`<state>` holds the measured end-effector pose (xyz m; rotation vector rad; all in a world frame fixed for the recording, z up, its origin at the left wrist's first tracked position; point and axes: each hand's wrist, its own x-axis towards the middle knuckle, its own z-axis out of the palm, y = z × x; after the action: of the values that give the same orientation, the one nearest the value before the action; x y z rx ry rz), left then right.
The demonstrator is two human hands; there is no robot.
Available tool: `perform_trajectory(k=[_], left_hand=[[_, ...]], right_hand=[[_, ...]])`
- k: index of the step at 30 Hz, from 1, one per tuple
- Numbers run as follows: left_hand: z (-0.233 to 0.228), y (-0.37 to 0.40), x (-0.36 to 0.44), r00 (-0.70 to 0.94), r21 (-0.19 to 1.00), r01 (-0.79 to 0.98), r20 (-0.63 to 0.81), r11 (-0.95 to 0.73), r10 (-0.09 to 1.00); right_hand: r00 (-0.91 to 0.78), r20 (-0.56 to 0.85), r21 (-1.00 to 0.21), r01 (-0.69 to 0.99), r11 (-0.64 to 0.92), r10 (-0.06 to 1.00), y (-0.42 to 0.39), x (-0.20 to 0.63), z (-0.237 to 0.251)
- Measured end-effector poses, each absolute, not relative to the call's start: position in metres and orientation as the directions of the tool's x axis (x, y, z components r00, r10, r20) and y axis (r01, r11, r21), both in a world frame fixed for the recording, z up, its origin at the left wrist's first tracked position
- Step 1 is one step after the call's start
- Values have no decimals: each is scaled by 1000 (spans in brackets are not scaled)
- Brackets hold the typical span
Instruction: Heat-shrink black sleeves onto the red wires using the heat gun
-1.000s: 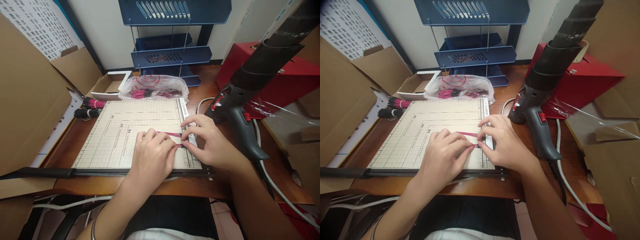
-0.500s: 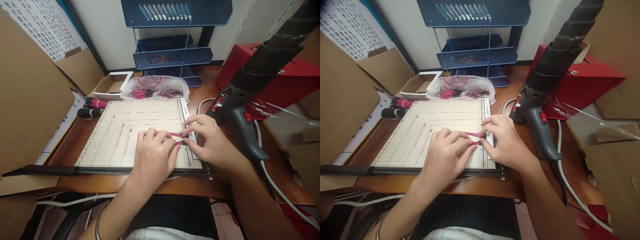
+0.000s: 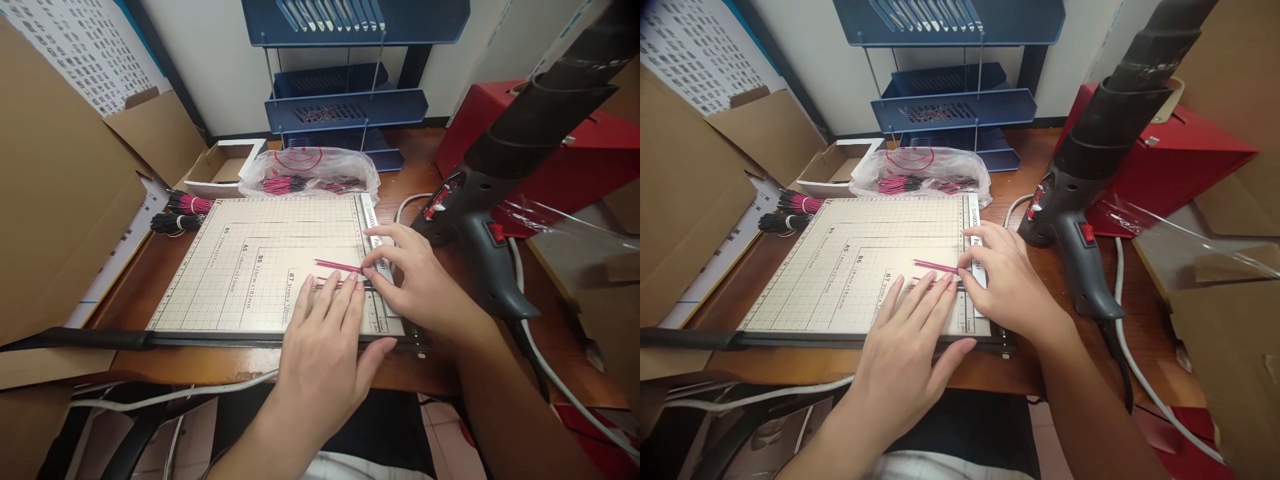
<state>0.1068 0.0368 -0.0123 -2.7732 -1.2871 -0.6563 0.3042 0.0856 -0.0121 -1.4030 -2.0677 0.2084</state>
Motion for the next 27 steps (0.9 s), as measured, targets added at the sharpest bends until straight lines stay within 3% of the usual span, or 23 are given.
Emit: perform_trajectory(k=[27], left_hand=[[-19,45,114,589,31,773,336,-634,735]], right_hand=[[-256,365,-495,761,420,895,83,306,-4]])
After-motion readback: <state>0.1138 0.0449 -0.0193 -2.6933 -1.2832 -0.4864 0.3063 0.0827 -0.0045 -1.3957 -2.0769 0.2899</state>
